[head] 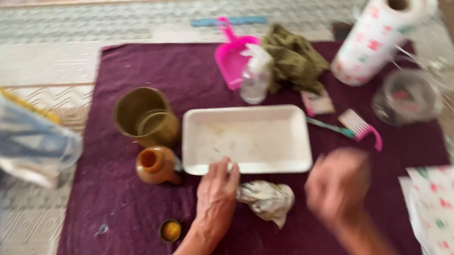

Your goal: Cleaning a small metal container and a bottle using a spray, cloth, and brush

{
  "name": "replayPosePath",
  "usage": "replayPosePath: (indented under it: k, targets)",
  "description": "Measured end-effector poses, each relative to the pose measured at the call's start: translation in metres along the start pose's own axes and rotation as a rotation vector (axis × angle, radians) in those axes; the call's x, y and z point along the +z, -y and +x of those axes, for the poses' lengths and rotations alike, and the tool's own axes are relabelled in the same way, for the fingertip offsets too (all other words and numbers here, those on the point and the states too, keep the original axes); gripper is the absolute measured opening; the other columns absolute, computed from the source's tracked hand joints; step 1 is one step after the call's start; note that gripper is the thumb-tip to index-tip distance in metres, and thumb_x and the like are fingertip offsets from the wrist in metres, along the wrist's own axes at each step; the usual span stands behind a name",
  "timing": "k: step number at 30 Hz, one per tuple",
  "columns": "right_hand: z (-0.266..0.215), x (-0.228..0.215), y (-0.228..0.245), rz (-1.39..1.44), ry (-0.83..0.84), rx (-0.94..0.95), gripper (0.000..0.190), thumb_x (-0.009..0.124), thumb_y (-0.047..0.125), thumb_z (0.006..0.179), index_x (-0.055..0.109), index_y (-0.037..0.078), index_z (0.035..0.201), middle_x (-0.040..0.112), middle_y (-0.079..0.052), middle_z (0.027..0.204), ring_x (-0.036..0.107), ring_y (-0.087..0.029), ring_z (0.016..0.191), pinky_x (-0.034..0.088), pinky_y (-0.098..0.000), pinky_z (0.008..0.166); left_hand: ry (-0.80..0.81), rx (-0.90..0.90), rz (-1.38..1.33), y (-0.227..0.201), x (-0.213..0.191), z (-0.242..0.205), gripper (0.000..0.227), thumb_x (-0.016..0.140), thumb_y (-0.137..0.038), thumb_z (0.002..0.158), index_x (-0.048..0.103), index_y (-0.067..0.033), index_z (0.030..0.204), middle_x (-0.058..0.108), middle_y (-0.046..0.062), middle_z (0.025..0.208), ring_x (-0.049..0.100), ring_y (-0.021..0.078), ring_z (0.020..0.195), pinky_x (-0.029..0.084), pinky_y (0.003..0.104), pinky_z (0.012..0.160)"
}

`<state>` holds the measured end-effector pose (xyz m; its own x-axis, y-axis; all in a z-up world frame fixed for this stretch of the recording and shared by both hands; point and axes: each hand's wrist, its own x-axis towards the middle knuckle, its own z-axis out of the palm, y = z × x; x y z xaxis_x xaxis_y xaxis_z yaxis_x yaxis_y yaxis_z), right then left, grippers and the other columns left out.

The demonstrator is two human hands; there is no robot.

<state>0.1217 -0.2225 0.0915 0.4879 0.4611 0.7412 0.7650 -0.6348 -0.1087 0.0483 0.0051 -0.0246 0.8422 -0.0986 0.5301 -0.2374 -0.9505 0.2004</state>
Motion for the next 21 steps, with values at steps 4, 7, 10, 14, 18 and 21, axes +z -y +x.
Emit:
replayPosePath:
  k: [4,7,10,14,18,21]
  targets:
    - [-0.054,0.029,0.061,0.169,0.177,-0.067,0.026,0.068,0.027,0.097,0.059,0.007,0.112,0.066,-0.010,0.107,0.066,-0.031,0.095,0.053,-0.0413,0.089,0.007,0.070,-0.066,-0.011,-0.019,0.007,0.035,0.060,0.005,0.088,0.059,0.0092,0.122,0.056,0.021,0.112,0.056,0.0374,0.090,0.055,0.046,0.075]
    - [-0.056,0.033,0.064,0.046,0.377,-0.035,0.026,0.071,0.022,0.095,0.067,0.007,0.116,0.065,-0.010,0.113,0.063,-0.030,0.093,0.054,-0.0432,0.079,0.021,0.057,-0.057,-0.022,-0.033,0.012,0.031,0.063,0.005,0.084,0.061,0.0071,0.115,0.057,0.018,0.108,0.057,0.0349,0.088,0.054,0.043,0.069]
    - [-0.046,0.014,0.055,0.340,0.431,0.040,0.031,0.077,0.002,0.084,0.072,0.004,0.115,0.069,-0.007,0.103,0.067,-0.025,0.086,0.059,-0.0355,0.077,0.088,0.054,-0.042,-0.026,-0.047,0.007,0.047,0.058,0.006,0.088,0.053,0.0075,0.134,0.054,0.021,0.125,0.058,0.0339,0.095,0.054,0.041,0.081]
    - [0.012,0.010,0.029,0.402,0.455,0.162,0.029,0.073,0.007,0.082,0.069,0.009,0.111,0.068,-0.010,0.103,0.068,-0.028,0.089,0.054,-0.0382,0.083,0.030,-0.026,0.112,-0.026,-0.050,-0.008,0.039,0.056,-0.002,0.093,0.058,0.0006,0.132,0.057,0.017,0.122,0.057,0.0320,0.094,0.052,0.040,0.069]
    - [0.056,0.101,0.018,0.425,0.283,0.113,0.024,0.069,0.000,0.088,0.070,0.000,0.112,0.063,-0.015,0.107,0.063,-0.031,0.096,0.050,-0.0414,0.088,0.189,-0.299,0.238,-0.015,-0.027,-0.032,0.051,0.054,-0.002,0.091,0.048,-0.0039,0.142,0.055,0.013,0.102,0.060,0.0282,0.078,0.056,0.037,0.053]
    - [0.053,0.170,0.019,0.370,0.331,0.090,0.027,0.064,0.010,0.097,0.069,0.004,0.123,0.063,-0.010,0.110,0.065,-0.031,0.095,0.053,-0.0449,0.084,0.155,-0.375,0.424,-0.015,-0.038,-0.022,0.045,0.054,0.002,0.091,0.052,-0.0056,0.135,0.057,0.014,0.123,0.063,0.0191,0.081,0.057,0.026,0.058]
